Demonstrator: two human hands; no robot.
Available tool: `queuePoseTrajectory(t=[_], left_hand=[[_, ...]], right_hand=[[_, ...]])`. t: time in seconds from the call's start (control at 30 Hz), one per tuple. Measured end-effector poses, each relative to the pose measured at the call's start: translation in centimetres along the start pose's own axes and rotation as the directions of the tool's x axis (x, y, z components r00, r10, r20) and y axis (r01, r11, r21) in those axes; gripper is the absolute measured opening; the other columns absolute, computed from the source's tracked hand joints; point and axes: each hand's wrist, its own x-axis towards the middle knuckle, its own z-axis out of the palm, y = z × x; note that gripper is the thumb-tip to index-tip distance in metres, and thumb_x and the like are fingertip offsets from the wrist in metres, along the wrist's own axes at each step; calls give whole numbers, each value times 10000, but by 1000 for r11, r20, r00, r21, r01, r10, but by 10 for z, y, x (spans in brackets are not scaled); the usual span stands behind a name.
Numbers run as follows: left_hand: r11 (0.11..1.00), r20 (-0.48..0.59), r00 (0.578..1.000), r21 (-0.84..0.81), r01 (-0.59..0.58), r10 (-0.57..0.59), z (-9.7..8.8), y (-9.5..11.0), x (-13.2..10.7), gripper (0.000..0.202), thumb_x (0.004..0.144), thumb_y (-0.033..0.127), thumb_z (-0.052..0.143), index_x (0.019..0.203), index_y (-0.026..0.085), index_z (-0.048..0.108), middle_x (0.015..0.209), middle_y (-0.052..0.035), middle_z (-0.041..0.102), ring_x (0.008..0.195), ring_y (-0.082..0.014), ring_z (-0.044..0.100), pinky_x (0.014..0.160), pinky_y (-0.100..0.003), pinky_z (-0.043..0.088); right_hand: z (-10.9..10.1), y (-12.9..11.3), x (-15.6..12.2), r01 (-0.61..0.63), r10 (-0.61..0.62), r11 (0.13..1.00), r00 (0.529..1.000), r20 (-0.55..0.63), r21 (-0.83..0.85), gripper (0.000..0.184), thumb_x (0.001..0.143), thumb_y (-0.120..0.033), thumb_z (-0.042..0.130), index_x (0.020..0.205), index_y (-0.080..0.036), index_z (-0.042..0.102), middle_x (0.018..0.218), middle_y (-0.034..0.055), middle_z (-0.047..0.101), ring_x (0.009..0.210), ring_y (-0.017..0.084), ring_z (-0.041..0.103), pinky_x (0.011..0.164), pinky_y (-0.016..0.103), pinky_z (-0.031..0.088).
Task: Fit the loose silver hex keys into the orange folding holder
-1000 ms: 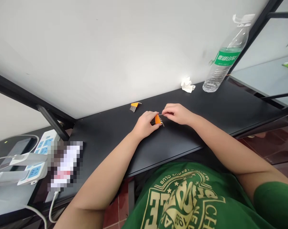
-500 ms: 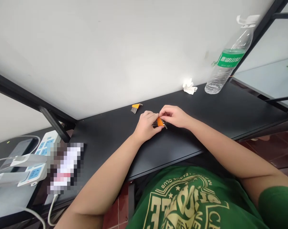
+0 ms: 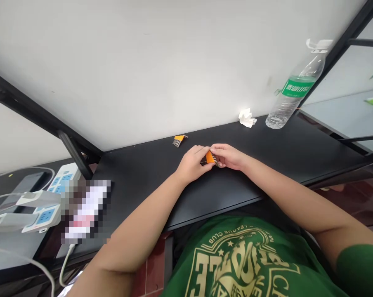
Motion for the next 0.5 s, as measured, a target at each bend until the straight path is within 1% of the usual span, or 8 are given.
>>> queuePoseTrajectory(t=[0.1, 0.17, 0.23, 0.37, 0.5], left_hand=[[1000, 1, 1000, 2, 30, -30, 2, -3, -1, 415, 878, 264, 759, 1278, 222, 655, 1149, -81, 722, 1059, -234, 658, 950, -394, 561], [999, 1, 999, 2, 39, -39, 4, -5, -1, 404, 883, 275, 758, 1270, 218, 657, 1141, -79, 723, 1052, -234, 661, 949, -394, 560], [999, 9, 999, 1, 50, -50, 4, -6, -1, 390, 889, 290, 756, 1260, 215, 661, 1126, -77, 725, 1035, -230, 665, 941, -388, 560], [995, 47, 994, 0, 99, -99, 6, -7, 0, 381, 886, 296, 767, 1243, 203, 676, 1079, -74, 729, 1001, -228, 670, 915, -380, 564], [993, 36, 992, -19, 120, -119, 10, -12, 2, 451, 870, 287, 790, 1289, 172, 668, 1130, -93, 746, 1019, -232, 688, 929, -383, 572]], right_hand=[[-8, -1, -3, 32, -27, 992, 999, 39, -125, 342, 857, -464, 825, 954, -200, 630, 652, -33, 599, 480, 94, 499, 412, 209, 340], [-13, -2, -5, 49, -32, 976, 996, 82, -213, 371, 853, -414, 836, 1076, -206, 626, 714, -29, 642, 495, 97, 529, 424, 212, 390], [-16, -2, -6, 60, -34, 961, 995, 98, -271, 419, 842, -379, 845, 1142, -209, 607, 748, -32, 655, 516, 101, 554, 442, 218, 435], [-17, 1, -5, 61, -44, 952, 997, 64, -299, 437, 824, -359, 859, 1138, -198, 602, 713, -48, 641, 517, 99, 556, 471, 228, 480], [-14, 5, -1, 81, -75, 969, 997, 36, -233, 436, 800, -376, 878, 1103, -182, 632, 740, -24, 660, 521, 96, 552, 474, 236, 483]])
